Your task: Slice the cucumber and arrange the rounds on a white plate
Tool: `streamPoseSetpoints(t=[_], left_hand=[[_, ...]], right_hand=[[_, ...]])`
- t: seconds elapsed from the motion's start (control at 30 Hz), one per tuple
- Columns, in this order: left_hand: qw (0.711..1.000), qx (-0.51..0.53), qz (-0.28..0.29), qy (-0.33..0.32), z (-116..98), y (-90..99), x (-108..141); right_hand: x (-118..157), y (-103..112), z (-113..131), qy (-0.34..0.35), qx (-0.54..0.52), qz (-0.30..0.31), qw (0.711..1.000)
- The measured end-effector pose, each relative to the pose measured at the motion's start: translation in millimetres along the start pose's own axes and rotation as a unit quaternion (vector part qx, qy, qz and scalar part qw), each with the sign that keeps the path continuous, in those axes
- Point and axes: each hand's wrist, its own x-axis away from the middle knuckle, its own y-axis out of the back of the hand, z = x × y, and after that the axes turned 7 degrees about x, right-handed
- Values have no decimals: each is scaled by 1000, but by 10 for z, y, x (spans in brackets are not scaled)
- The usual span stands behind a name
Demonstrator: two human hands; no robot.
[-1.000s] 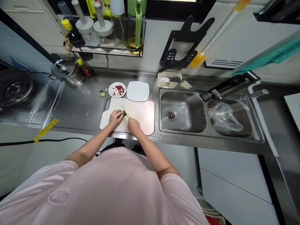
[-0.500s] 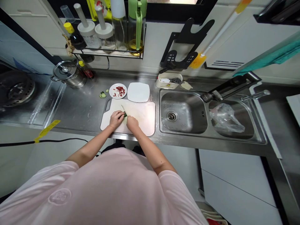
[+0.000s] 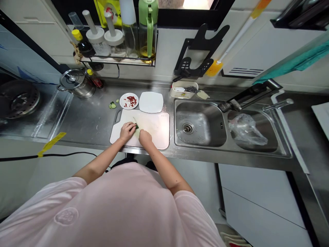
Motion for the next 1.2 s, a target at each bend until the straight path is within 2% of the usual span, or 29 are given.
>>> streamPoseSetpoints(t=[0.23, 0.57, 0.8, 1.2], left_hand=[[1000, 0, -4, 8, 3, -25, 8], [1000, -3, 1, 1, 16, -22, 2], [1000, -7, 1, -3, 2, -5, -3], [1000, -7, 10, 14, -8, -2, 3]], right_hand=[[145, -106, -71, -19, 12, 9, 1000], [-172, 101, 126, -9, -16, 1, 1000], [-241, 134, 157, -2, -33, -11, 999], [77, -27, -30, -22, -6, 13, 1000]])
